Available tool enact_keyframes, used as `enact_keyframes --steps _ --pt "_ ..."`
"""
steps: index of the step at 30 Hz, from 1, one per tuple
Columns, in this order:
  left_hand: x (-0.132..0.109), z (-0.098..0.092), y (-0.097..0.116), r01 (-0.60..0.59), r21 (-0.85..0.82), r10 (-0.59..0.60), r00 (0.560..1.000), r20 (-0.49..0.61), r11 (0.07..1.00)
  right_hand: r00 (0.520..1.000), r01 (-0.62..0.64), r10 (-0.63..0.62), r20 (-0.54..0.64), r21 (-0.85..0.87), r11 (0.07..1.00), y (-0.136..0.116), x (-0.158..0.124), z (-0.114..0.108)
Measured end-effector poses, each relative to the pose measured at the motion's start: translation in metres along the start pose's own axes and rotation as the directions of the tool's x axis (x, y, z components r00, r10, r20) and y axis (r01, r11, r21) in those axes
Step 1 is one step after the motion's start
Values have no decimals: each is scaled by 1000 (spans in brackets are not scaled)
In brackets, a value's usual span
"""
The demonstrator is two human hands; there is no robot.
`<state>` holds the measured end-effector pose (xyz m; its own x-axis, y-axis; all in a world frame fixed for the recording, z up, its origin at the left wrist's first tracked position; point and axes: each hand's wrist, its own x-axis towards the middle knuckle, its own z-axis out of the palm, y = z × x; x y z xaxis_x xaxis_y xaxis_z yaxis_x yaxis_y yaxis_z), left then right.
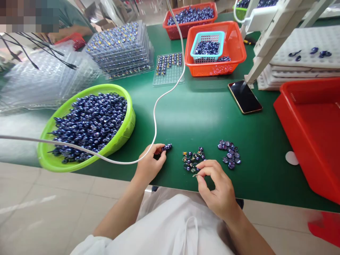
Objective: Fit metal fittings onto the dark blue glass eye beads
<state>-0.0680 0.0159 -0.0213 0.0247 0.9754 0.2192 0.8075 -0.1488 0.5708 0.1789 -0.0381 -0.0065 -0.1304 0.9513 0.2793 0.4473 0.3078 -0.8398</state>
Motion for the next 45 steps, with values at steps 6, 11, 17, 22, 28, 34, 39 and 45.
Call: enact_keyframes --steps 6,11,17,22,28,34,39,45 --pt "6 -8 2 -52 20 49 991 127 998 999 -44 44 5 -30 999 -1 -1 -3" --pt "6 -9 3 -74 53 65 985 163 996 996 -88 89 13 -39 995 -1 -2 -5" --pt "7 -23 -3 -144 29 127 939 321 989 996 -89 90 24 -25 996 -1 -3 -6" --pt "15 -30 -8 -193 63 151 902 405 979 996 -81 81 24 -23 996 -2 -2 -4" --pt "18 -20 -11 -195 62 175 954 242 979 998 -46 46 31 -21 999 -5 -1 -4" --pt "6 -18 -2 -93 -186 90 996 -25 978 998 -61 61 14 16 998 -5 -1 -1" --pt "-7 -8 36 213 -606 -55 961 269 766 997 76 -76 -8 153 985 -15 5 11" --pt "-1 2 58 314 -653 86 860 503 689 978 196 -198 65 38 980 -18 12 7"
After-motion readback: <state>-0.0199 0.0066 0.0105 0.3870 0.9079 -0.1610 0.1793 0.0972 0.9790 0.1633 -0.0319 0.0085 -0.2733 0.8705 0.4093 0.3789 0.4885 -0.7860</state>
